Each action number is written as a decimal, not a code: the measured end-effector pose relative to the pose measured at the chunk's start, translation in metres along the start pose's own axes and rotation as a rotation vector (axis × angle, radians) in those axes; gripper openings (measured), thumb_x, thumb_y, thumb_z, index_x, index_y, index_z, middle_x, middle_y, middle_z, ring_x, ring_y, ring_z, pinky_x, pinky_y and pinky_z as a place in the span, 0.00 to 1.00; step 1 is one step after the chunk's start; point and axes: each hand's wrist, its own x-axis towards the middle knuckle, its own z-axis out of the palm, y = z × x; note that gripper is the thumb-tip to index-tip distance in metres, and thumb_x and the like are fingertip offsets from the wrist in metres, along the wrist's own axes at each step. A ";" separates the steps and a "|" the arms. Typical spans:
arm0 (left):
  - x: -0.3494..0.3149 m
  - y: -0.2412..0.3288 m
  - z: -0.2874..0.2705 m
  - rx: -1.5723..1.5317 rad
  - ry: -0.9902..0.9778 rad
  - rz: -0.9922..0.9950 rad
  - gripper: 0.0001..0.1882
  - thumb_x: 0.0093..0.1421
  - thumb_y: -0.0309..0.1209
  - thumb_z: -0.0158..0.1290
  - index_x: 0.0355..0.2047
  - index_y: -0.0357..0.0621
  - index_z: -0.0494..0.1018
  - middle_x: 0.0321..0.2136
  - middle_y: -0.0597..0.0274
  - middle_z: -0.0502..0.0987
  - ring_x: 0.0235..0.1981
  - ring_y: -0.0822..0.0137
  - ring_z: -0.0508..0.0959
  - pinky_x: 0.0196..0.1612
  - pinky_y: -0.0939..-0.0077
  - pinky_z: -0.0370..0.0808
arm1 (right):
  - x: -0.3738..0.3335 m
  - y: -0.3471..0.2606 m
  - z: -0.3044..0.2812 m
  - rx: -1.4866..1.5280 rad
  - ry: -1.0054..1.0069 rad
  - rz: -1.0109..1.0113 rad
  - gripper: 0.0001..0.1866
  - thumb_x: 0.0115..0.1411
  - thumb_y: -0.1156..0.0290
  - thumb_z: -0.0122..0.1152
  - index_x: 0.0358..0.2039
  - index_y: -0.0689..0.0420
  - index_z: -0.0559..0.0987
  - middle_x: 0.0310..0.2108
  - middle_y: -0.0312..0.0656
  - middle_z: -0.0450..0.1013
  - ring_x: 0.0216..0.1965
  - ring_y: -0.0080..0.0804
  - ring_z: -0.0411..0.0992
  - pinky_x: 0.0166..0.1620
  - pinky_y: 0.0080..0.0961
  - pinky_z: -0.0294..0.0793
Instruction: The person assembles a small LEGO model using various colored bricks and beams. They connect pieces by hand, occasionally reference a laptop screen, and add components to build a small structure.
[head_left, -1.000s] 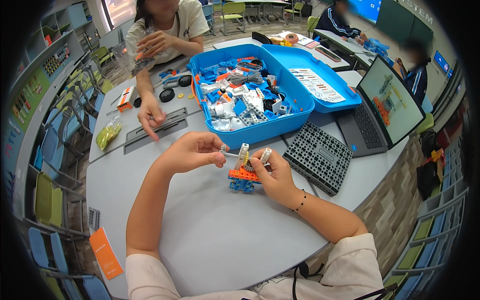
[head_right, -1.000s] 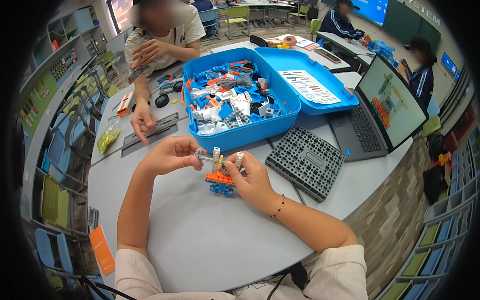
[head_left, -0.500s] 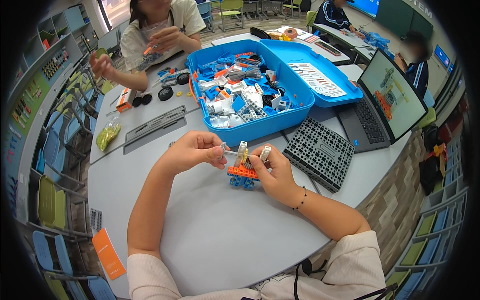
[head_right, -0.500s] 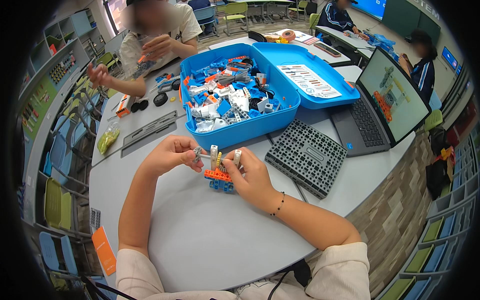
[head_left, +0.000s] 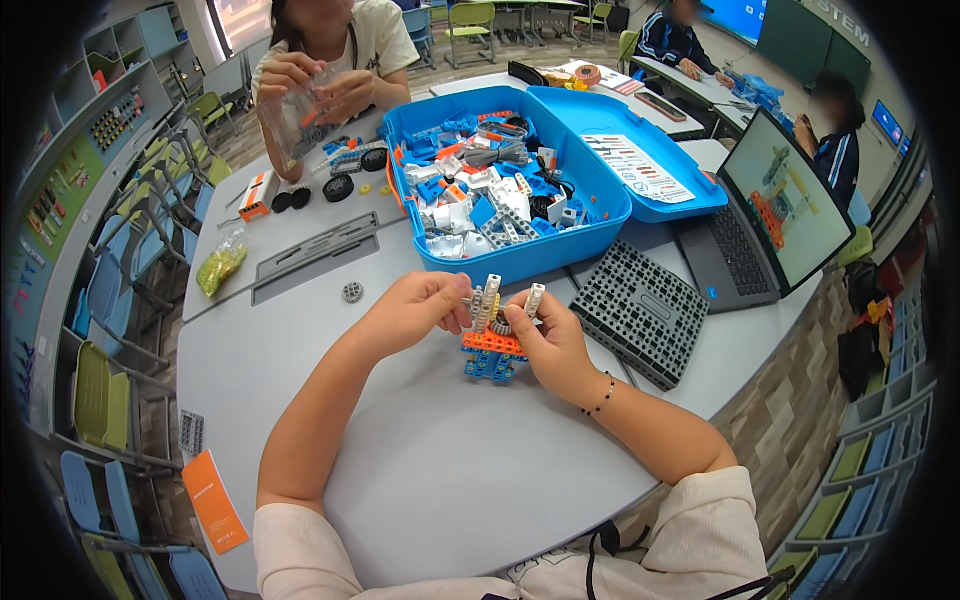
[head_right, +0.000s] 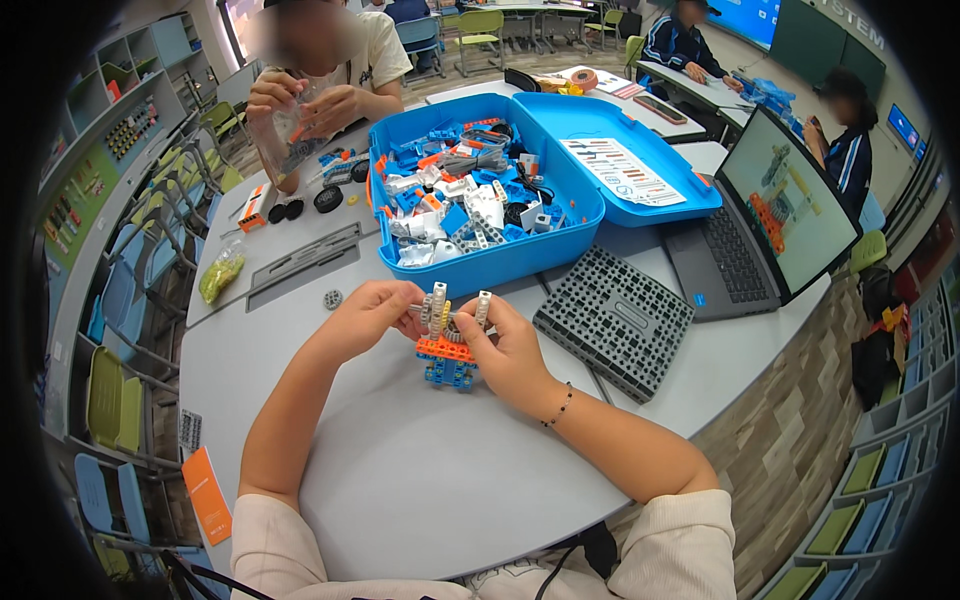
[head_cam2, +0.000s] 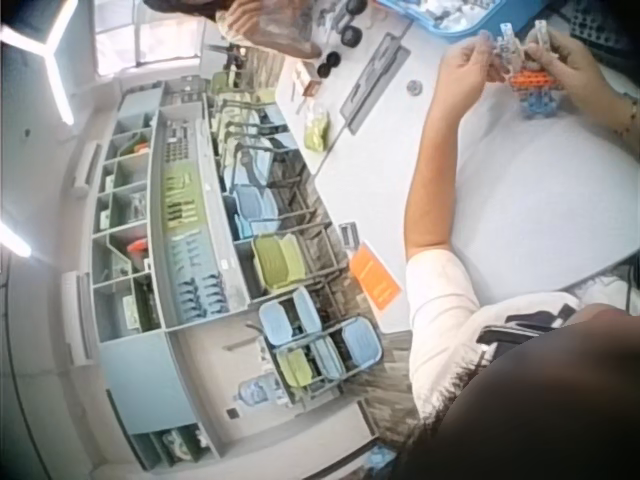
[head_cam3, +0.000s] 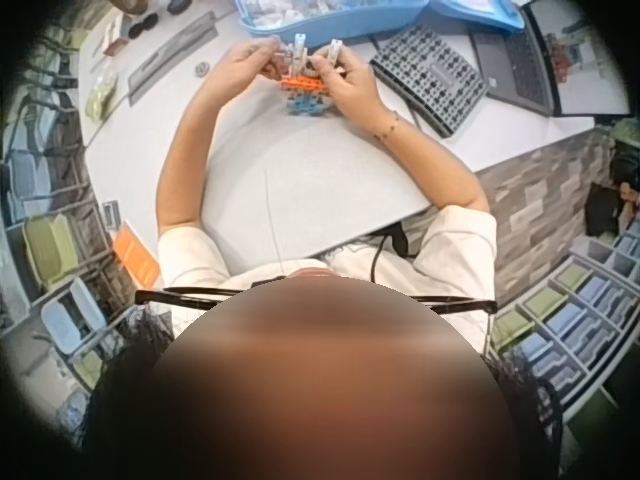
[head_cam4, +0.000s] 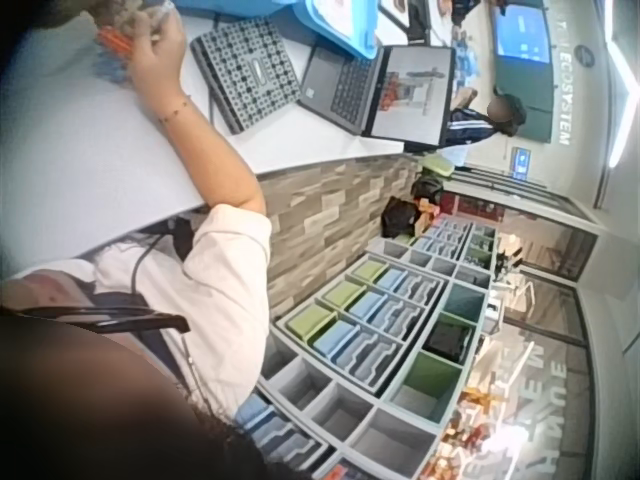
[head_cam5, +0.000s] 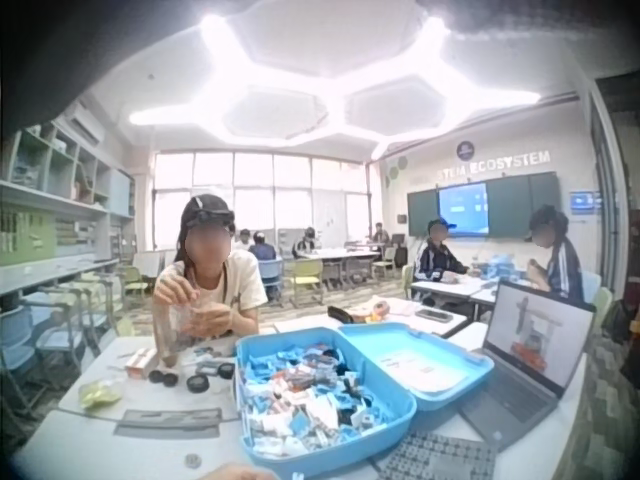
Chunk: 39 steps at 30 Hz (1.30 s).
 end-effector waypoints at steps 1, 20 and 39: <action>0.000 0.000 0.000 -0.018 -0.003 0.047 0.18 0.63 0.42 0.47 0.34 0.37 0.74 0.26 0.60 0.76 0.27 0.72 0.76 0.34 0.77 0.74 | 0.001 0.001 -0.001 -0.001 -0.002 0.007 0.09 0.63 0.67 0.52 0.33 0.60 0.73 0.28 0.35 0.70 0.29 0.17 0.67 0.30 0.17 0.70; -0.003 0.002 -0.005 0.103 0.033 0.151 0.12 0.61 0.35 0.52 0.27 0.39 0.70 0.23 0.65 0.74 0.26 0.76 0.74 0.31 0.80 0.70 | 0.003 0.006 -0.004 0.225 -0.086 0.063 0.11 0.61 0.68 0.54 0.41 0.58 0.70 0.35 0.37 0.70 0.39 0.19 0.69 0.40 0.19 0.71; -0.002 0.001 -0.011 0.211 0.074 0.165 0.09 0.57 0.32 0.57 0.30 0.37 0.73 0.24 0.64 0.76 0.27 0.76 0.75 0.31 0.81 0.71 | 0.006 0.004 -0.001 0.237 -0.246 0.145 0.46 0.45 0.79 0.69 0.59 0.53 0.49 0.48 0.46 0.65 0.52 0.34 0.67 0.53 0.32 0.71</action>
